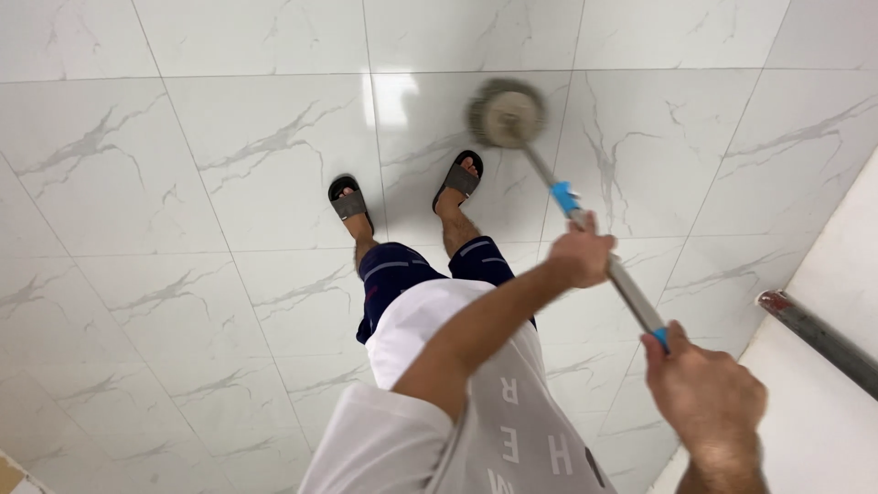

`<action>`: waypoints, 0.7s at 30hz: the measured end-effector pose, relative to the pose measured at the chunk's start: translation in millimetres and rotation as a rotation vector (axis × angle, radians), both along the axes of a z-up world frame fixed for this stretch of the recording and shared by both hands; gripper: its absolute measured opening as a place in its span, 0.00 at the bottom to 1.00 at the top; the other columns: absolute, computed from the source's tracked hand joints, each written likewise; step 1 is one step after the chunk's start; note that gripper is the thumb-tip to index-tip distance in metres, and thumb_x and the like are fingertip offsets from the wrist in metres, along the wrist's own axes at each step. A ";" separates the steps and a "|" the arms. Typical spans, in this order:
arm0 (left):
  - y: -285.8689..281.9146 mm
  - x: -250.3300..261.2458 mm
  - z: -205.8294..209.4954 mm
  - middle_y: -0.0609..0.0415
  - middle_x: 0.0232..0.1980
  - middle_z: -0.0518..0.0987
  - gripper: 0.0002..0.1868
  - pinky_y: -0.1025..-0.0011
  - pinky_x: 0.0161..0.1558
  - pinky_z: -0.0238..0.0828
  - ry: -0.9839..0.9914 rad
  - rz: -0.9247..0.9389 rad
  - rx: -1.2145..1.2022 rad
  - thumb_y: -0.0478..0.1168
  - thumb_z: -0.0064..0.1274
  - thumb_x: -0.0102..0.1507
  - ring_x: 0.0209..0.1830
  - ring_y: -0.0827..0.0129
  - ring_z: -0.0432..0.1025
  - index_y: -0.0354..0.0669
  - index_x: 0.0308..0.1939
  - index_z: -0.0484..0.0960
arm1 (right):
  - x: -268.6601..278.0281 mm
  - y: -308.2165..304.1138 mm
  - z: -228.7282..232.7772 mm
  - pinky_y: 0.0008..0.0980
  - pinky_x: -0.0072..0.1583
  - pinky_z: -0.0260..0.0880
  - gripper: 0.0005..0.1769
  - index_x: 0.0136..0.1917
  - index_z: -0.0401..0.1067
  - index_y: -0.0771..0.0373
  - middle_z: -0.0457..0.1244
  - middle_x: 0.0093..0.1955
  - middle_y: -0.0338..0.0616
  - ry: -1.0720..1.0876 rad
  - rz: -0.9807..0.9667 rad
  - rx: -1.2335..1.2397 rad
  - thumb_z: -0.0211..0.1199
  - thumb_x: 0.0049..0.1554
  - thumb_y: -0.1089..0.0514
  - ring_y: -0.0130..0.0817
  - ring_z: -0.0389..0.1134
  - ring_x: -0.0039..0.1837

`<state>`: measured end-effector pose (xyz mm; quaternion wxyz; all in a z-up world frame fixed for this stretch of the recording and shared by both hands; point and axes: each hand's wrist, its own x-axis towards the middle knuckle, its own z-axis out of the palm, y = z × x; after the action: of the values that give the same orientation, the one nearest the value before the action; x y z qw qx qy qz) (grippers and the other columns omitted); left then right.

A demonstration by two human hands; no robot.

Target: Mopping a tiled floor using a spin mop.

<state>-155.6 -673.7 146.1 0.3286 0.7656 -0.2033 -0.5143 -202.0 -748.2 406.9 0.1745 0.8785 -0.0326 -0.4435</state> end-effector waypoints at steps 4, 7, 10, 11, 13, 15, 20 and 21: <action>27.4 10.0 24.1 0.29 0.79 0.50 0.25 0.55 0.57 0.74 -0.057 -0.077 -0.009 0.51 0.58 0.61 0.69 0.34 0.60 0.50 0.60 0.76 | 3.7 46.9 5.6 0.36 0.28 0.71 0.27 0.57 0.79 0.60 0.65 0.21 0.38 0.013 -0.067 -0.088 0.53 0.66 0.37 0.32 0.68 0.23; 100.7 -2.3 28.7 0.32 0.78 0.52 0.25 0.57 0.58 0.76 -0.038 -0.070 -0.016 0.51 0.58 0.62 0.68 0.40 0.65 0.52 0.62 0.76 | -4.8 105.5 7.0 0.39 0.28 0.70 0.26 0.59 0.78 0.59 0.66 0.20 0.39 -0.054 -0.053 -0.027 0.56 0.63 0.38 0.36 0.69 0.24; 208.2 -33.9 -11.1 0.26 0.81 0.51 0.22 0.60 0.50 0.84 0.036 0.008 0.040 0.50 0.53 0.67 0.58 0.46 0.77 0.48 0.62 0.78 | -16.0 184.3 -13.2 0.41 0.28 0.68 0.26 0.59 0.77 0.59 0.65 0.20 0.40 -0.097 -0.024 0.125 0.58 0.60 0.39 0.38 0.69 0.24; 254.4 -45.6 -30.7 0.25 0.77 0.55 0.24 0.57 0.52 0.80 -0.102 0.075 0.086 0.53 0.57 0.62 0.56 0.43 0.76 0.49 0.59 0.78 | -18.8 214.1 -28.3 0.44 0.29 0.68 0.25 0.59 0.77 0.59 0.65 0.21 0.42 -0.120 -0.017 0.245 0.58 0.60 0.40 0.42 0.69 0.25; 354.5 -57.8 -63.9 0.24 0.73 0.59 0.27 0.53 0.54 0.75 -0.241 0.160 0.145 0.55 0.61 0.57 0.54 0.41 0.75 0.49 0.56 0.78 | -14.7 283.1 -63.9 0.46 0.30 0.68 0.23 0.59 0.76 0.59 0.65 0.21 0.43 -0.142 0.007 0.378 0.58 0.60 0.41 0.45 0.70 0.27; 459.9 -60.7 -91.6 0.31 0.73 0.62 0.16 0.52 0.37 0.80 -0.160 0.178 0.392 0.45 0.53 0.62 0.42 0.48 0.79 0.48 0.54 0.77 | -3.7 362.8 -103.8 0.51 0.40 0.70 0.19 0.55 0.75 0.56 0.68 0.31 0.47 -0.020 -0.105 0.552 0.58 0.61 0.41 0.50 0.71 0.37; 638.2 -58.3 -132.3 0.28 0.74 0.58 0.21 0.48 0.54 0.76 -0.130 0.370 0.695 0.52 0.56 0.64 0.69 0.32 0.62 0.46 0.57 0.77 | 5.4 519.4 -203.5 0.53 0.46 0.70 0.18 0.54 0.73 0.55 0.70 0.38 0.49 0.097 -0.207 0.633 0.56 0.62 0.41 0.52 0.72 0.44; 657.7 -52.1 -130.2 0.26 0.77 0.48 0.25 0.49 0.55 0.75 -0.162 0.339 0.809 0.49 0.59 0.61 0.76 0.26 0.52 0.46 0.59 0.75 | 2.0 538.9 -221.4 0.54 0.47 0.71 0.20 0.55 0.72 0.55 0.70 0.40 0.50 0.073 -0.190 0.643 0.56 0.61 0.39 0.53 0.72 0.45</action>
<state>-207.7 -16.1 15.9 0.0651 0.8929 0.1175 -0.4298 -200.0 -209.3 185.6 -0.1527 0.8652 0.0336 -0.4765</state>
